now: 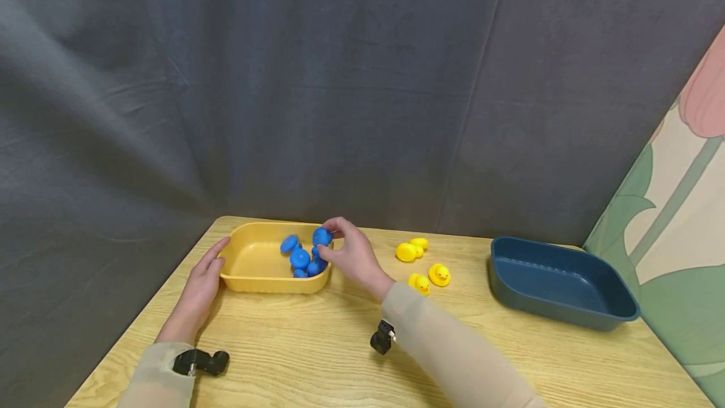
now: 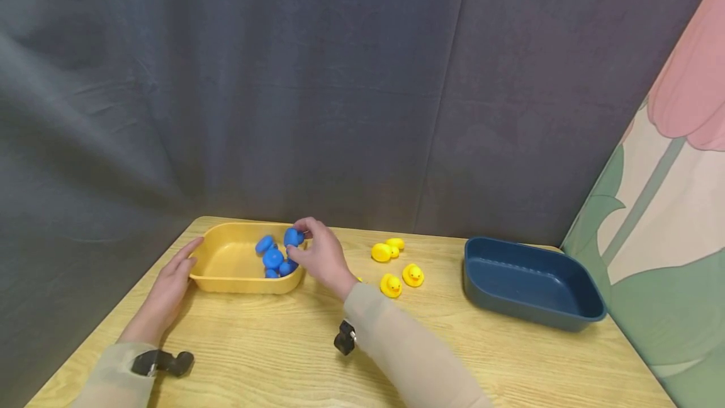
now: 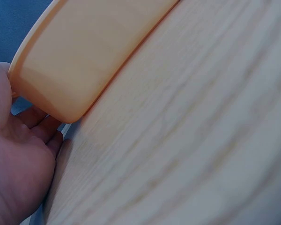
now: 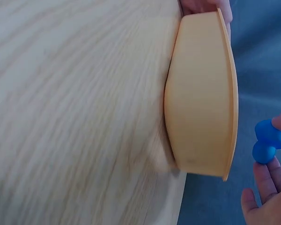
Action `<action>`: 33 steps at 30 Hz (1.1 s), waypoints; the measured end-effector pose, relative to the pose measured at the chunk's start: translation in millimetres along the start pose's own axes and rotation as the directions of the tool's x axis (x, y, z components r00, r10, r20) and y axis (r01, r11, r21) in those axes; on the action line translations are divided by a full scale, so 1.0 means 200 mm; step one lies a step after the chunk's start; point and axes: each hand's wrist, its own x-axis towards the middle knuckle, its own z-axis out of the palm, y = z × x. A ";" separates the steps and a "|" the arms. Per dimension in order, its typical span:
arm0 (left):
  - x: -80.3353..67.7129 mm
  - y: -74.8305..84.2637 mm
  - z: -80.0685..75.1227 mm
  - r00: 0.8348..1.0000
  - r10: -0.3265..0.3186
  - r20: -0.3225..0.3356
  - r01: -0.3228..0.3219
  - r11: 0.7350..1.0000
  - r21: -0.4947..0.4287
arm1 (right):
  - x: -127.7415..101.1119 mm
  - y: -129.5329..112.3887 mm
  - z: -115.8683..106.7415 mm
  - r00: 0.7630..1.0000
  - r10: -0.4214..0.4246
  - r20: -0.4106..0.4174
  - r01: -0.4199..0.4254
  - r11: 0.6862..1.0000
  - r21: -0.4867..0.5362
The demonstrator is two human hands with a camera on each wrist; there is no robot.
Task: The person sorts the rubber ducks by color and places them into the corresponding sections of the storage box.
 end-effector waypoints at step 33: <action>0.00 0.00 0.00 1.000 0.004 -0.005 -0.004 1.000 0.019 | -0.04 -0.09 0.26 0.986 -0.041 0.163 0.045 0.999 -0.019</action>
